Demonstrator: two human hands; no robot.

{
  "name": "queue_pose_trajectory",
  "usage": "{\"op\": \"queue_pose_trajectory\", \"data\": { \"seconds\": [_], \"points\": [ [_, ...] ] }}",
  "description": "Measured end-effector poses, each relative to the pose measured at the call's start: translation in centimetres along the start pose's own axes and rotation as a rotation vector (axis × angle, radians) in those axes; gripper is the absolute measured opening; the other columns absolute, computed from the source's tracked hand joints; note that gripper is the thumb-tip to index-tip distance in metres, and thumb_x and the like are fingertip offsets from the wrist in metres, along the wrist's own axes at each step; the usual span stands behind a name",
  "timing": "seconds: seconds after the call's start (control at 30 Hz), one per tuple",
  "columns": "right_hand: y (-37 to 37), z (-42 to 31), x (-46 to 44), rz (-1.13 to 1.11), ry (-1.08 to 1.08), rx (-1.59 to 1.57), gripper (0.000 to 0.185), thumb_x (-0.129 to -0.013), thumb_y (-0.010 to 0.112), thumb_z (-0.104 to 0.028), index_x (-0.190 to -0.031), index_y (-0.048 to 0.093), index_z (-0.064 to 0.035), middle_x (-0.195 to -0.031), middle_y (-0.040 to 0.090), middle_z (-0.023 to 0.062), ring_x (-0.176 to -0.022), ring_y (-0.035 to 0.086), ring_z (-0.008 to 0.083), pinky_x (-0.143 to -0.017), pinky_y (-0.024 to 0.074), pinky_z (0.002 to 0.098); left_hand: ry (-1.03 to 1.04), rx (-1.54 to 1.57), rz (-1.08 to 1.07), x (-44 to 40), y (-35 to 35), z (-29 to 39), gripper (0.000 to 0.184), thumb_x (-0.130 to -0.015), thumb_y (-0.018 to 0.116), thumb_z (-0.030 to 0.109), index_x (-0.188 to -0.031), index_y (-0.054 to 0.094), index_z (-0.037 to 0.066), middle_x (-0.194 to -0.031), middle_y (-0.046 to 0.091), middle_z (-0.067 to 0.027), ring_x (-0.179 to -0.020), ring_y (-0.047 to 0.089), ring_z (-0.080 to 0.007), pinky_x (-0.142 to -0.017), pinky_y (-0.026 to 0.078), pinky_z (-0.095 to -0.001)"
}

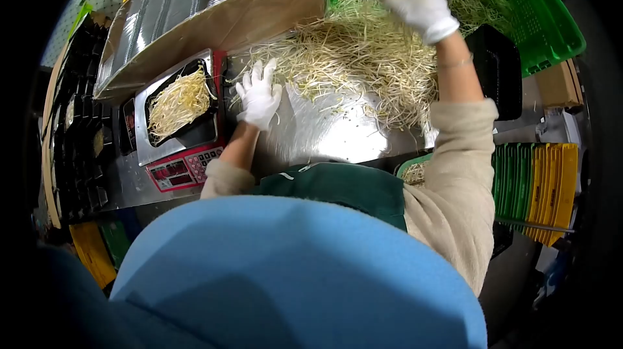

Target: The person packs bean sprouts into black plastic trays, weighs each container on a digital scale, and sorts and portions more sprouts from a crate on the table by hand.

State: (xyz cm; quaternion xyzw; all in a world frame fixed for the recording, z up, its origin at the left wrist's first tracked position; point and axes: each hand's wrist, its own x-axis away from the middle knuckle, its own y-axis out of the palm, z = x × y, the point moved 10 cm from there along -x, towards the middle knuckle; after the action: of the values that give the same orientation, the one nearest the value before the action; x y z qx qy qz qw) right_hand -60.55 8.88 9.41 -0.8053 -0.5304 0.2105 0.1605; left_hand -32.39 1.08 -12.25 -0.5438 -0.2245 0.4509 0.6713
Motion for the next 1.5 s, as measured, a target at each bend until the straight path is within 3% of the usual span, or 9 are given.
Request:
{"op": "queue_pose_trajectory", "data": {
  "seconds": [0.33,0.4,0.57,0.7,0.77,0.9,1.03,1.3,1.5],
  "points": [
    [24.8,10.0,13.4,-0.405,-0.522,0.800,0.052,-0.069,0.066,-0.013,-0.120,0.058,-0.0098,-0.079,0.063,0.0152,-0.074,0.063,0.0313,-0.066,0.0520,0.0451,0.269,0.250,-0.192,14.1,-1.0,-0.7,0.070,-0.078,0.068,0.032,-0.135,0.038,0.002,-0.141,0.032,-0.0305,-0.122,0.040,-0.0482,-0.102,0.036,-0.0476],
    [21.9,13.0,7.2,-0.609,0.063,0.957,0.044,-0.069,0.065,-0.012,-0.112,0.061,-0.0104,-0.085,0.065,0.0159,-0.079,0.064,0.0317,-0.072,0.0532,0.0428,0.101,0.303,-0.159,13.4,-0.8,-1.9,0.060,-0.082,0.063,0.028,-0.131,0.042,0.001,-0.141,0.035,-0.0279,-0.117,0.046,-0.0455,-0.097,0.040,-0.0459],
    [17.0,6.4,6.6,-0.356,-0.097,0.733,0.030,-0.072,0.068,-0.023,-0.101,0.066,-0.0142,-0.090,0.068,0.0122,-0.083,0.066,0.0309,-0.074,0.0538,0.0402,-0.129,0.394,-0.240,13.5,-2.7,-3.8,0.019,-0.088,0.060,0.019,-0.090,0.069,0.003,-0.083,0.069,-0.0127,-0.081,0.068,-0.0268,-0.077,0.051,-0.0326],
    [23.4,8.3,11.8,-0.490,-0.274,0.757,0.102,-0.062,0.078,-0.046,-0.143,0.029,-0.0070,-0.122,0.052,0.0259,-0.111,0.054,0.0359,-0.095,0.0429,0.0422,0.174,0.413,-0.163,9.8,-7.2,3.4,0.018,-0.080,0.067,0.024,-0.089,0.065,0.009,-0.087,0.067,-0.0119,-0.078,0.066,-0.0293,-0.070,0.053,-0.0354],
    [23.1,8.1,13.8,-0.539,-0.333,0.850,0.134,-0.052,0.082,-0.053,-0.147,0.007,0.0026,-0.144,0.030,0.0297,-0.129,0.036,0.0410,-0.110,0.0258,0.0447,0.493,0.377,0.079,10.2,-8.1,7.0,0.065,-0.073,0.073,0.033,-0.125,0.050,0.001,-0.123,0.056,-0.0172,-0.113,0.053,-0.0315,-0.101,0.036,-0.0417],
    [18.8,10.7,15.0,-0.539,-0.152,0.958,0.139,-0.048,0.086,-0.051,-0.151,0.001,-0.0137,-0.150,0.022,0.0241,-0.133,0.029,0.0458,-0.112,0.0196,0.0512,0.548,0.172,-0.088,7.2,-0.9,6.5,0.088,-0.070,0.074,0.038,-0.138,0.035,-0.002,-0.138,0.044,-0.0192,-0.130,0.038,-0.0313,-0.114,0.016,-0.0453],
    [16.2,13.2,12.0,-0.406,-0.206,0.799,0.080,-0.067,0.069,-0.023,-0.140,0.040,-0.0109,-0.108,0.061,0.0180,-0.107,0.055,0.0333,-0.095,0.0420,0.0410,0.587,-0.017,-0.105,4.3,2.4,7.8,0.066,-0.074,0.070,0.025,-0.129,0.046,0.000,-0.109,0.060,-0.0158,-0.107,0.055,-0.0298,-0.101,0.037,-0.0410],
    [8.2,9.7,11.2,-0.156,-0.234,0.847,0.066,-0.070,0.061,-0.006,-0.133,0.051,-0.0220,-0.084,0.063,0.0160,-0.078,0.063,0.0322,-0.069,0.0520,0.0409,0.552,0.108,0.035,5.4,-3.6,6.0,0.049,-0.076,0.056,0.005,-0.124,0.051,0.002,-0.086,0.059,-0.0138,-0.071,0.061,-0.0313,-0.064,0.049,-0.0421],
    [5.0,15.4,9.4,-0.258,0.285,0.993,0.067,-0.075,0.070,-0.016,-0.137,0.045,-0.0216,-0.113,0.063,0.0140,-0.099,0.063,0.0330,-0.085,0.0514,0.0388,0.589,-0.171,0.105,5.7,-3.9,8.0,0.068,-0.075,0.064,0.010,-0.138,0.038,0.003,-0.135,0.046,-0.0172,-0.119,0.046,-0.0334,-0.107,0.028,-0.0498]
  ]
}}
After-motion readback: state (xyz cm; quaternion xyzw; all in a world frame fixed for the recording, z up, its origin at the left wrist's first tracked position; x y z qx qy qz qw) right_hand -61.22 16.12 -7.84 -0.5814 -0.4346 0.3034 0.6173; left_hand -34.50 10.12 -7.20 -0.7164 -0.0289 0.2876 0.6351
